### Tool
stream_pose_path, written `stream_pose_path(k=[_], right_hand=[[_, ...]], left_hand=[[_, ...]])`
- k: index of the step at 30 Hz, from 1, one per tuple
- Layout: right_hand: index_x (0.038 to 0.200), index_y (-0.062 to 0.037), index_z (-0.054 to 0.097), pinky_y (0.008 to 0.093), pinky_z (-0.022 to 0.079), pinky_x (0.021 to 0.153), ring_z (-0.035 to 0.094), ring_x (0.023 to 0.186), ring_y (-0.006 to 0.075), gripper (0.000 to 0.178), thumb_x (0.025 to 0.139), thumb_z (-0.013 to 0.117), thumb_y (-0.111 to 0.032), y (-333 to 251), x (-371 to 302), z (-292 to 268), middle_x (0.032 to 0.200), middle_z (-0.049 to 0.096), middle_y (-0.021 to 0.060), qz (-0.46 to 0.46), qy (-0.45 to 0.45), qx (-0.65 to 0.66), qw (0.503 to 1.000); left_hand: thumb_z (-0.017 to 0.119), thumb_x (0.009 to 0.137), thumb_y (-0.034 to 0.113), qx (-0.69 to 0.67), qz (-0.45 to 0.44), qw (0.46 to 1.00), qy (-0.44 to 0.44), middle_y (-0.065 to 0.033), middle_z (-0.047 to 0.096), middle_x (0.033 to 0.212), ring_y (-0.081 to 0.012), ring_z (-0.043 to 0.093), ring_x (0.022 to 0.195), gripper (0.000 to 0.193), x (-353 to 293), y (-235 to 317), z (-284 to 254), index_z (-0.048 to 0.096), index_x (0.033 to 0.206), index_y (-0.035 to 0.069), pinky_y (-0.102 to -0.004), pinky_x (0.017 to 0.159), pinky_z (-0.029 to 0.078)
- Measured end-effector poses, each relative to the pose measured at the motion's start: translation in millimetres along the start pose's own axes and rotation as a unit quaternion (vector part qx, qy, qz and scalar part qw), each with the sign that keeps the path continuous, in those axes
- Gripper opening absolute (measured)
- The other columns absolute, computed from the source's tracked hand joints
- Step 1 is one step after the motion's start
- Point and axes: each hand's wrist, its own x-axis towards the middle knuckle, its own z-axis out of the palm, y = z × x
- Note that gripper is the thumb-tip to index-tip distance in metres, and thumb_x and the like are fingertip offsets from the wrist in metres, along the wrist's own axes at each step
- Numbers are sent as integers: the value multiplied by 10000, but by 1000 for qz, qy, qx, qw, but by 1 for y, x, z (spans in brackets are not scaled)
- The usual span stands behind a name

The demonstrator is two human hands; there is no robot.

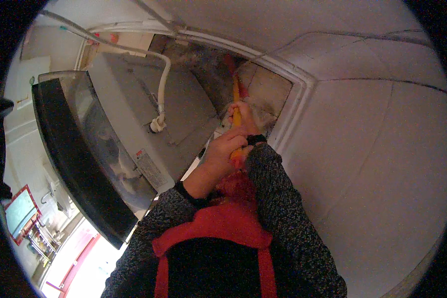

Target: The person sweeps the tiled floor around a top-loading washing machine using a broom. They repeatedly sweep the same area near the machine and along the wall, then briefly handle a shower head before returning to sweeping.

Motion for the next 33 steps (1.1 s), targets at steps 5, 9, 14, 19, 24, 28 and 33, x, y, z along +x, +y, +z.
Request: stream_pose_path(k=[5,9,14,19,24,28,33], right_hand=[[771,-82,436,248,385,516,432,539,137,127,771,507,-188,13,-38,-13,699,445,18,-177,132,-234,947],[778,-87,434,249,392,525,430,539,141,137,750,542,-166,-2,-54,-65,730,452,21,14,292,-36,956],[897,-62,428,239,394,545,440,591,129,194,747,542,-106,11,-66,-78,768,455,11,-108,179,-145,967],[891,-65,401,226,375,530,433,593,119,187,755,519,-116,19,-47,-26,727,446,7,-166,106,-401,895],[681,-87,417,248,352,464,417,506,131,170,751,514,-208,19,-3,-15,598,456,23,86,76,122,986],[715,-81,422,229,339,456,389,486,121,124,768,491,-169,39,-6,-31,586,429,6,32,16,53,998],[690,-85,420,206,333,422,393,449,123,109,767,477,-139,61,-36,-22,563,396,-3,-6,104,42,994]], left_hand=[[636,654,97,-60,-26,997,-36,-115,548,786,-310,542,732,148,-7,-6,7,513,725,58,-349,622,442],[631,672,100,-112,-40,985,-129,-118,557,788,-302,550,740,135,-13,-17,24,525,746,60,-340,636,446],[613,689,106,-117,-49,978,-167,-115,561,789,-280,565,742,116,-13,-18,24,532,754,56,-329,649,455],[626,642,109,-5,-51,994,-95,-116,560,803,-288,558,762,168,-18,-14,7,537,780,71,-349,643,449],[621,570,91,89,25,983,-161,-100,544,800,-277,542,746,196,-22,-8,11,523,738,67,-348,616,440],[609,550,86,60,90,986,-124,-89,531,786,-282,533,745,205,-29,-2,7,513,728,53,-352,618,435],[597,546,68,-14,150,981,-119,-101,515,831,-288,524,807,231,-49,4,-13,507,758,45,-354,663,425]])
